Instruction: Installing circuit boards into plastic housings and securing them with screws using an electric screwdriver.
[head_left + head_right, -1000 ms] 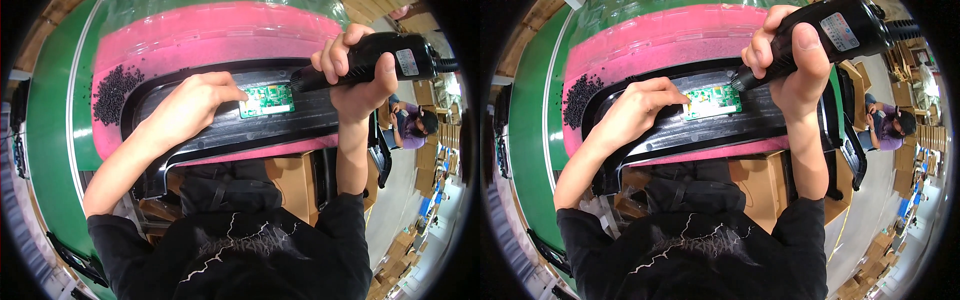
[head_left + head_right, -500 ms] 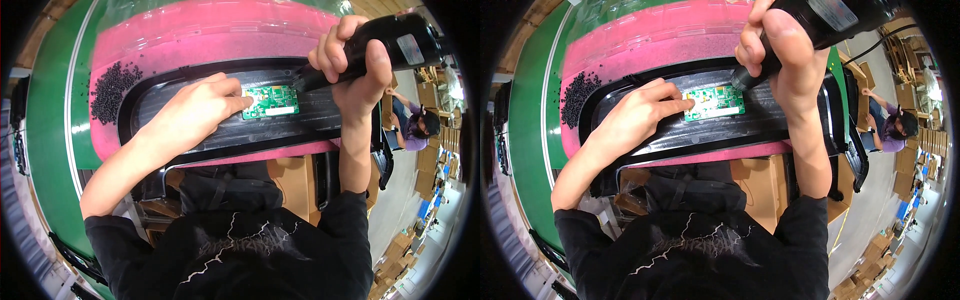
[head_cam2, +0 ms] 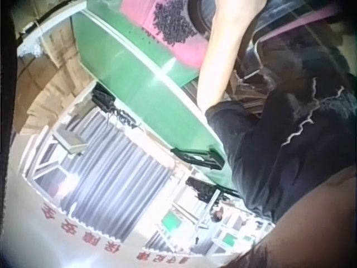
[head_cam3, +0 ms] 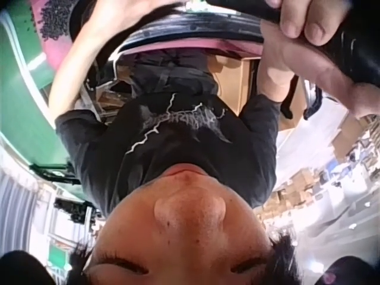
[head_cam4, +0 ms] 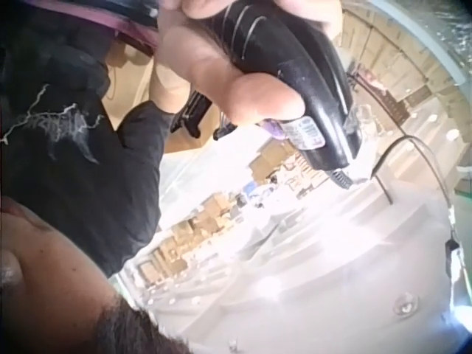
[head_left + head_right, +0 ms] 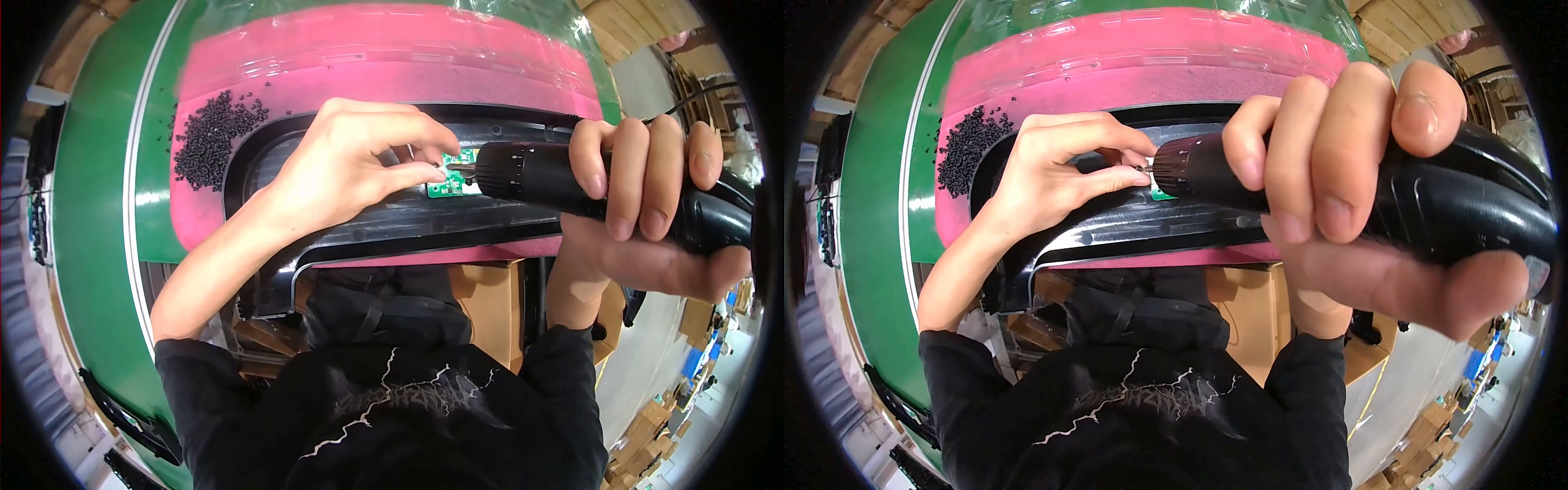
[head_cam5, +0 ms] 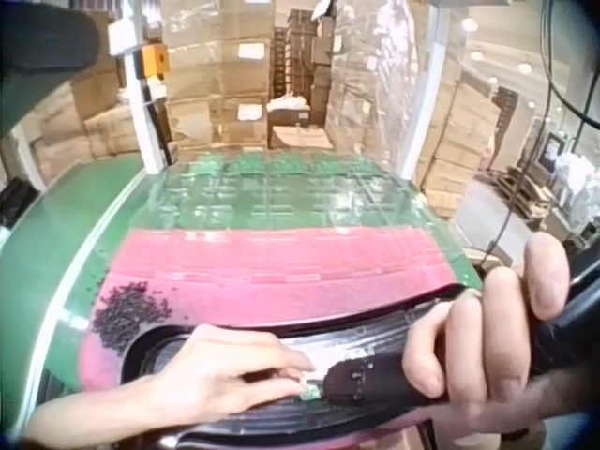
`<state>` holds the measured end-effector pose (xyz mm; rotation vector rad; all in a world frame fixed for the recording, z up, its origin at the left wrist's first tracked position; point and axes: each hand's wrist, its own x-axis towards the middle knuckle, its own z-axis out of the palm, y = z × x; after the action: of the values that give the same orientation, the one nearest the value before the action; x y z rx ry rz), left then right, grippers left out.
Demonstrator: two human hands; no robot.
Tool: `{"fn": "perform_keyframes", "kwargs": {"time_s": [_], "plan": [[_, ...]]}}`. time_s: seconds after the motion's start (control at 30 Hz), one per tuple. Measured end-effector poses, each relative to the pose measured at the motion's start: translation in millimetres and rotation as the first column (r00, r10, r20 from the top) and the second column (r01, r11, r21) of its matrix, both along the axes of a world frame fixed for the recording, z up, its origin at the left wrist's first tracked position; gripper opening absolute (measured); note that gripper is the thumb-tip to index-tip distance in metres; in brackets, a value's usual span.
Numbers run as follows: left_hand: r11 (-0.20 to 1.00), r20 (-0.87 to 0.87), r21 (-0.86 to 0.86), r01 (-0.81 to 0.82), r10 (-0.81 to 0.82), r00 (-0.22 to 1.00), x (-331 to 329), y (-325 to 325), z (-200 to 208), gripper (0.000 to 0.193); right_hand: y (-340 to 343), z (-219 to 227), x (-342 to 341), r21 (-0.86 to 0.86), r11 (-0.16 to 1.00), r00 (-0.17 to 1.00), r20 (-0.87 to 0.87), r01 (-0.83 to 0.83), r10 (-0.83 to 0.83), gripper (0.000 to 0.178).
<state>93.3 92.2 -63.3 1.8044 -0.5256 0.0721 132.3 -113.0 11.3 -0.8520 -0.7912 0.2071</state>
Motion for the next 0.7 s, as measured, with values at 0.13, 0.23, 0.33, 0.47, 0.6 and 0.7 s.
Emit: {"fn": "perform_keyframes", "kwargs": {"time_s": [0.13, 0.23, 0.33, 0.47, 0.6, 0.7], "plan": [[0.998, 0.044, -0.053, 0.022, -0.02, 0.999, -3, 2, 1, 0.02, 9, 3, -7, -0.028, 1.0, 1.0, 0.022, 0.006, -0.006, 0.054], [0.999, 0.08, -0.043, 0.014, -0.01, 0.997, -5, 10, -2, 0.02, 18, 0, -8, -0.032, 0.999, 1.0, 0.01, -0.006, 0.006, 0.054], [0.999, 0.115, -0.031, 0.012, -0.009, 0.993, -5, 14, -4, 0.02, 23, 0, -6, -0.071, 0.997, 0.999, 0.038, -0.019, 0.022, 0.055], [0.997, 0.113, -0.012, 0.077, -0.076, 0.991, -1, 13, -1, 0.022, 22, 3, -2, -0.126, 0.989, 0.992, 0.089, -0.08, 0.092, 0.058], [1.0, 0.095, -0.01, 0.006, -0.005, 0.996, -3, 18, -3, 0.023, 28, -8, 9, -0.116, 0.98, 0.979, 0.112, -0.159, 0.172, 0.06], [0.994, 0.143, 0.075, -0.084, 0.072, 0.987, -2, 22, -4, 0.026, 34, -19, 10, -0.179, 0.982, 0.99, 0.115, -0.064, 0.085, 0.061]]}}
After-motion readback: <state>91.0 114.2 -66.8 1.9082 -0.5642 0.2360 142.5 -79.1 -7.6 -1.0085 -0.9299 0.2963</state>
